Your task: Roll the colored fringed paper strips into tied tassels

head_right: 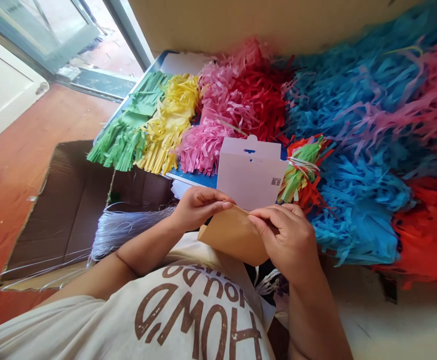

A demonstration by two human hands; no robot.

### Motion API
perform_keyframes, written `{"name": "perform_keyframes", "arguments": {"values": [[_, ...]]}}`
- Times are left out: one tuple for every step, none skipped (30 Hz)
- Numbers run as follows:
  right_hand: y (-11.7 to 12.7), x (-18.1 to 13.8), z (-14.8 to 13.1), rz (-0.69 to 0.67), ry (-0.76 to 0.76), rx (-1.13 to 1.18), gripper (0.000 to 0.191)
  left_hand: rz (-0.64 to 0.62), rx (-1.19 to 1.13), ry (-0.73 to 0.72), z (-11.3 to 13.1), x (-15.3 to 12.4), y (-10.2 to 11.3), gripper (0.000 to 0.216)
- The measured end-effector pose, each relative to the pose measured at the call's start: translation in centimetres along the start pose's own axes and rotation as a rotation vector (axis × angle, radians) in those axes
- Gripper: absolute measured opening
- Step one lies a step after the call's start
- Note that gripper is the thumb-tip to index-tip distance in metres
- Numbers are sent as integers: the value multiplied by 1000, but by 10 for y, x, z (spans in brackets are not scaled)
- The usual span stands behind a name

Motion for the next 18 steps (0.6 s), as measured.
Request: {"name": "perform_keyframes", "arguments": {"values": [[0,0,0,-4,-2,9,8,19,20,7,-1,0,1,43],[0,0,-1,-4,-2,16,8,33,21,17,-2,0,2,45],[0,0,-1,-2,-2,22,8,34,10,27,-3,0,1,48],[0,0,-1,-1,-1,26,8,25,-8,35,-3,-1,0,50],[1,0,-2,-3,-1,29,7,10,-24,40,-4,-1,-1,52],[1,0,-2,-3,-1,30,7,-6,-32,41,-4,-1,-2,54],[1,0,-2,-4,0,31,7,-20,-31,39,-4,-1,-3,54],[2,0,-2,-5,0,32,7,-28,-20,31,-3,-1,-3,55],[2,0,-2,-9,-1,32,7,-35,-4,17,-2,-1,-2,55],[3,-1,-2,-11,-4,32,7,-46,12,-3,-1,-1,-2,53],[3,-1,-2,-12,-9,31,7,-58,20,-23,0,-1,-2,52],[4,-2,-1,-9,-14,31,7,-73,18,-39,0,-1,-2,50],[5,-2,0,-5,-19,27,7,-88,14,-46,0,-1,-3,48],[6,-2,0,2,-16,17,6,-93,13,-46,0,-2,-3,46],[7,-2,-1,6,-1,-7,5,-90,21,-42,0,-3,-3,43],[7,-1,-3,2,24,-44,2,-77,43,-42,0,-3,-3,40],[5,1,-6,-14,56,-86,5,-64,77,-50,0,-4,-3,37],[4,3,-10,-38,92,-124,10,-56,116,-66,1,-5,-4,33]]}}
Point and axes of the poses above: each hand's wrist, its own x-axis towards the middle knuckle, its own y-axis out of the back of the hand, z = x × y, the point moved 6 cm from there along x, towards the middle knuckle, and after that the axes turned 6 degrees about x, right-handed, at the moved point
